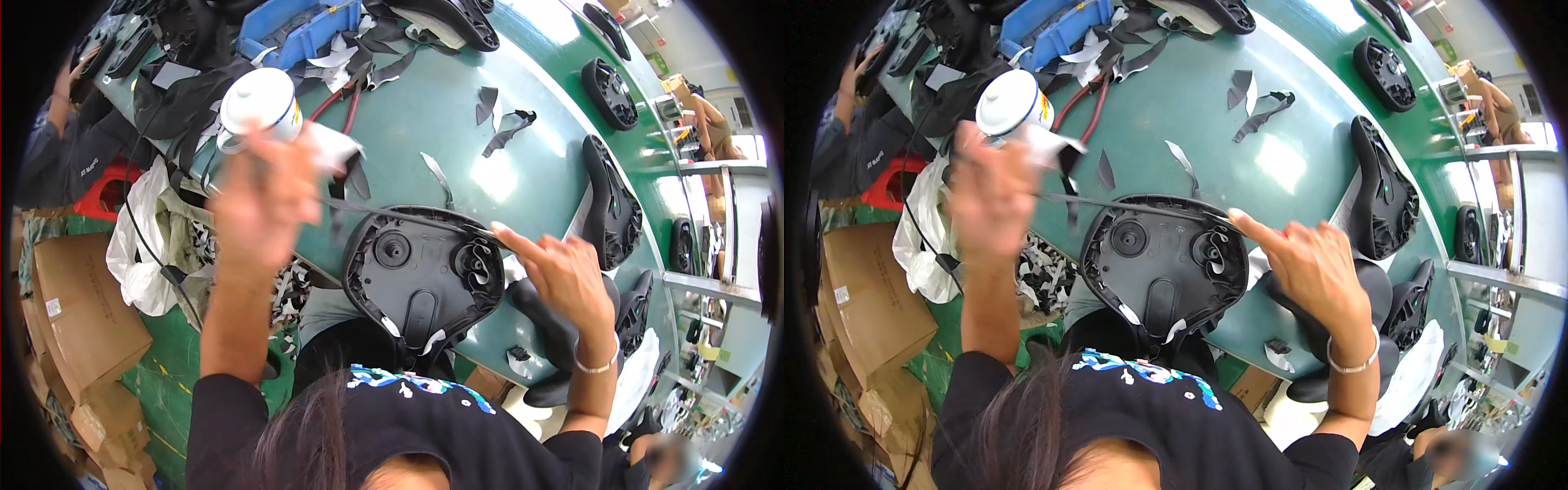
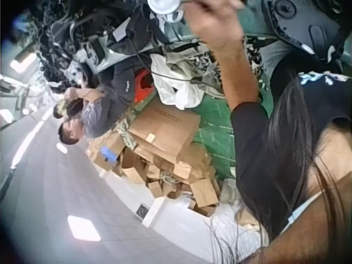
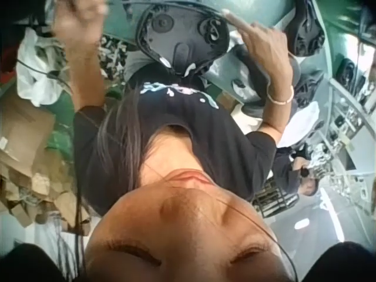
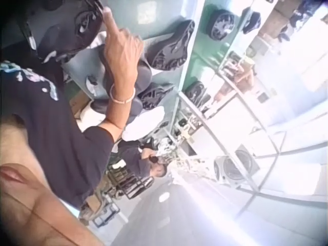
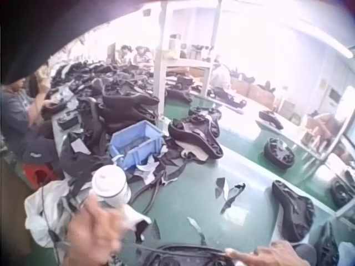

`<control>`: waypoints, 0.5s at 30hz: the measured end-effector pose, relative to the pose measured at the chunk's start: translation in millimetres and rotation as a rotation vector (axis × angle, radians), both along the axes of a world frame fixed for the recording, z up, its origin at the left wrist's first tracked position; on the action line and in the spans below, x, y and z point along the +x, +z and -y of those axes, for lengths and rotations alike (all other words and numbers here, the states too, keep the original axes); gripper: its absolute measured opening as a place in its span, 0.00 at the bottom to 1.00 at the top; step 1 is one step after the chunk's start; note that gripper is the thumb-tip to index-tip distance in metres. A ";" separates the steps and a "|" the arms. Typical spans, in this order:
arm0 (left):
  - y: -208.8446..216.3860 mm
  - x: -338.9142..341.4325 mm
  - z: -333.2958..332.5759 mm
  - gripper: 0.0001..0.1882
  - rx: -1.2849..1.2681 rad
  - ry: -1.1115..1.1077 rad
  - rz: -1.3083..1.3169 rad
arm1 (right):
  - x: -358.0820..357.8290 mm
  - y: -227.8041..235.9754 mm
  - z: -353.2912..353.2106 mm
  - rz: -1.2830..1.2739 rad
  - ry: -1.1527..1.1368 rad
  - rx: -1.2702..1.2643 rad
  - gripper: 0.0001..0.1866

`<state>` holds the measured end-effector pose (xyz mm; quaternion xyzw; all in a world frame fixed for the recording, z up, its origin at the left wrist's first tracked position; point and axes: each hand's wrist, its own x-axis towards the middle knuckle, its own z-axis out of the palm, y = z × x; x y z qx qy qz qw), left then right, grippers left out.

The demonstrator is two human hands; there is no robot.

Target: Trimming excess leather or synthetic material from the underside of bicycle seats using a utility knife.

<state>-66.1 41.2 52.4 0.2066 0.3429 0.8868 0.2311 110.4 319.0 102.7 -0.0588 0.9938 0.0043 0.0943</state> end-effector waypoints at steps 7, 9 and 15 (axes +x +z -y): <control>23.0 -33.4 -47.1 0.13 -0.770 -0.301 -0.946 | 56.8 0.1 37.8 0.046 -0.319 0.003 0.28; 6.5 -16.9 -75.3 0.12 -1.104 -0.287 -1.617 | 46.2 6.0 31.9 0.064 -0.299 -0.057 0.26; -14.9 14.0 -135.0 0.08 -0.341 -0.751 -0.374 | 66.4 -18.4 21.0 -0.046 -0.263 -0.057 0.30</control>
